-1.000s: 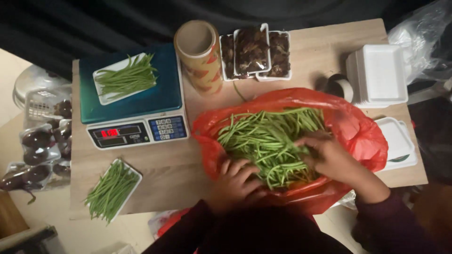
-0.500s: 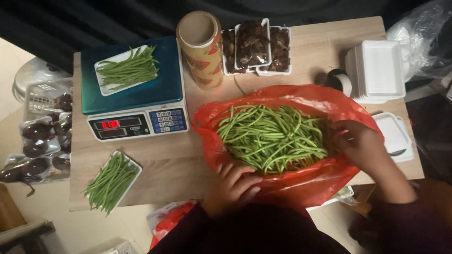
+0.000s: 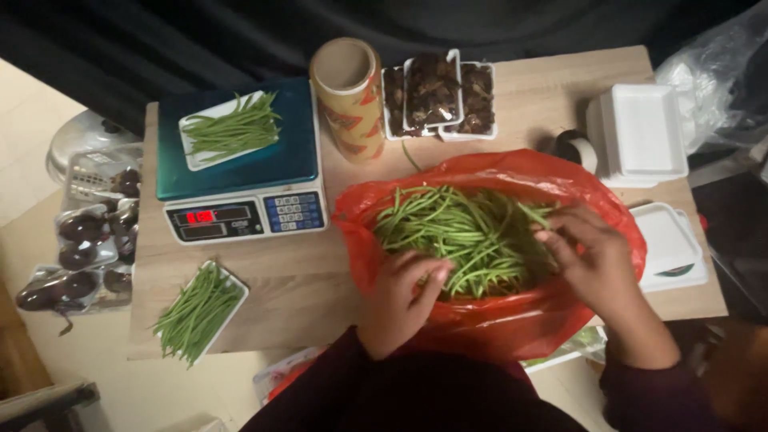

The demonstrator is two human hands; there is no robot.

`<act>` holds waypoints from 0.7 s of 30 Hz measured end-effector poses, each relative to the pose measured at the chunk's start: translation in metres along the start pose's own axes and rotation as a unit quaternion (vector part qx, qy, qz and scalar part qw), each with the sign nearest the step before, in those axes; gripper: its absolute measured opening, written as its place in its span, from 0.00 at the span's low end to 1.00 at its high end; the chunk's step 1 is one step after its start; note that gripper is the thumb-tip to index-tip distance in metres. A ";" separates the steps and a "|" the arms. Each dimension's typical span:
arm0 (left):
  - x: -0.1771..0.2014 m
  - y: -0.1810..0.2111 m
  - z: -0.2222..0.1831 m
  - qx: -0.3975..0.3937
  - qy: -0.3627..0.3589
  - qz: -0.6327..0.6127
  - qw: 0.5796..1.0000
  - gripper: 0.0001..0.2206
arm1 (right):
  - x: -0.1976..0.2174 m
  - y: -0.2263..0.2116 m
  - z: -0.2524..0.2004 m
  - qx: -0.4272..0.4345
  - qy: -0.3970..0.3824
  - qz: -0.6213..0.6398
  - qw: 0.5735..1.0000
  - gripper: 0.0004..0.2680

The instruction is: Sorting and weighing green beans on a digital scale in a food packaging environment

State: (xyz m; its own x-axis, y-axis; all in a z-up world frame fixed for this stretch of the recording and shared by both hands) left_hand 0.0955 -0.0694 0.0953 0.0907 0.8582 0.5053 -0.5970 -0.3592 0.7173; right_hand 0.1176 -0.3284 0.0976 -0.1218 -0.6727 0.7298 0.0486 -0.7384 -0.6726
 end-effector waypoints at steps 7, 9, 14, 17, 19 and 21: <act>-0.021 0.014 0.037 0.082 0.044 -0.328 0.940 0.14 | -0.047 -0.090 -0.018 0.142 0.019 -0.004 0.990 0.04; -0.027 -0.003 0.029 0.109 0.056 -0.373 0.920 0.14 | -0.042 -0.091 -0.014 0.122 0.006 0.040 0.992 0.05; -0.005 -0.056 -0.013 0.304 0.154 -0.336 0.878 0.19 | -0.025 0.004 0.035 0.018 -0.010 -0.175 0.984 0.08; -0.028 -0.067 -0.018 0.318 0.169 -0.421 0.832 0.14 | -0.055 0.082 0.043 -0.037 -0.104 -0.255 0.961 0.11; -0.023 -0.055 -0.008 0.298 0.154 -0.417 0.844 0.13 | -0.037 0.040 0.050 -0.011 -0.070 -0.227 0.971 0.09; -0.020 -0.046 -0.003 0.286 0.139 -0.412 0.854 0.13 | -0.021 0.023 0.052 0.011 -0.043 -0.197 0.979 0.08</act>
State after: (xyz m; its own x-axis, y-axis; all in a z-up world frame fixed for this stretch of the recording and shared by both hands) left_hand 0.1183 -0.0686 0.0512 0.0529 0.9311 -0.3609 0.0722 0.3569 0.9313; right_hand 0.1728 -0.3332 0.0730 -0.0518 -0.3363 0.9403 0.0369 -0.9416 -0.3348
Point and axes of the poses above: each hand's wrist, its own z-axis towards the middle knuckle, its own x-axis out of the back of the hand, y = z × x, the point moved 8 cm from there along z, towards the middle knuckle, and after that the axes turned 8 degrees about -x, right-handed, at the moved point
